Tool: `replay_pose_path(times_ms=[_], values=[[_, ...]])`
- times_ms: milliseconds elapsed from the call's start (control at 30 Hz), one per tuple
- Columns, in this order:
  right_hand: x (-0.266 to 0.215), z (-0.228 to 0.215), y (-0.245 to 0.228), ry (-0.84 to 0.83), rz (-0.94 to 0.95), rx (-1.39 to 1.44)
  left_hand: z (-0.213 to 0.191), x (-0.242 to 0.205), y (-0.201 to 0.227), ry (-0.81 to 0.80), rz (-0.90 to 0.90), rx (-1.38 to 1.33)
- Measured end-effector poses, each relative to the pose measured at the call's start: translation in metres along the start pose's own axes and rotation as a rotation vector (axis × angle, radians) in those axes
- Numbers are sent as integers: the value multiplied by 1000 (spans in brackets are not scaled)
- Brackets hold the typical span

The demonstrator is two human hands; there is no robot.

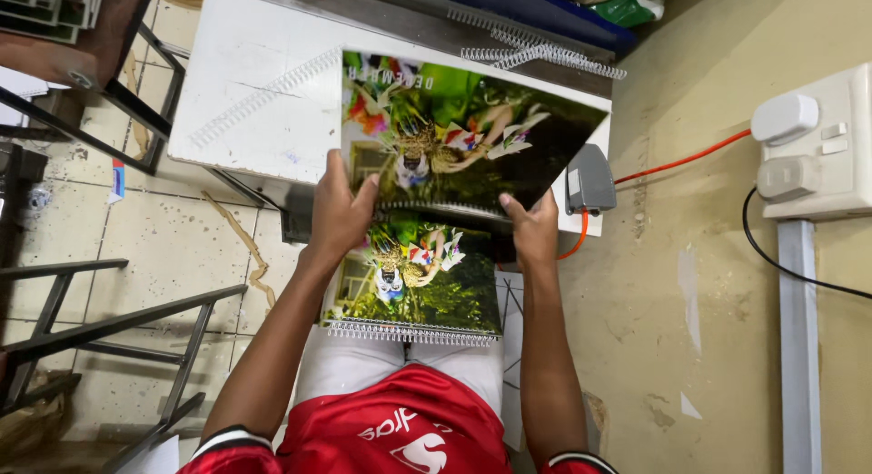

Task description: The person handles a white plastic spiral binding coil and a printed calendar sheet, inserting the coil into the punched holes to bind the pages. They repeatedly flip through the assembled calendar to check the binding and then place it on a stack.

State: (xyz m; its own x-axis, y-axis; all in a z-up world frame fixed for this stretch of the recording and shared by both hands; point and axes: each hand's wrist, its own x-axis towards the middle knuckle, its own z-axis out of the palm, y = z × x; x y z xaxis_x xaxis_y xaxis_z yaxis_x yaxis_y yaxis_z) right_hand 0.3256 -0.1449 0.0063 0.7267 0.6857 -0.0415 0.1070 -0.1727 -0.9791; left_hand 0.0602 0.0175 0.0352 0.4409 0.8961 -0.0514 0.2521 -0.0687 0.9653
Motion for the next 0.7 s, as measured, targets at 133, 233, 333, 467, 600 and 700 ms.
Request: replay_pose_path(times_ms=[133,233,333,467,600,700], values=[[-17,-15,-6,-68,164,-171,-15,-22,-4,-176,-267,7],[-15,26,-61,-85,138,-753,-16,-37,-14,-137,-424,-84],[1,126,-80,-126,-320,-767,-19,-59,-11,-89,-477,-215],[58,288,-70,-558,-750,-819,-18,-59,-24,-13,-546,-394],[95,368,-39,-634,-807,-857,-18,-68,-43,-56,-645,-421],[86,363,-52,-560,-933,-848,-31,-80,-39,-109,-825,-423]])
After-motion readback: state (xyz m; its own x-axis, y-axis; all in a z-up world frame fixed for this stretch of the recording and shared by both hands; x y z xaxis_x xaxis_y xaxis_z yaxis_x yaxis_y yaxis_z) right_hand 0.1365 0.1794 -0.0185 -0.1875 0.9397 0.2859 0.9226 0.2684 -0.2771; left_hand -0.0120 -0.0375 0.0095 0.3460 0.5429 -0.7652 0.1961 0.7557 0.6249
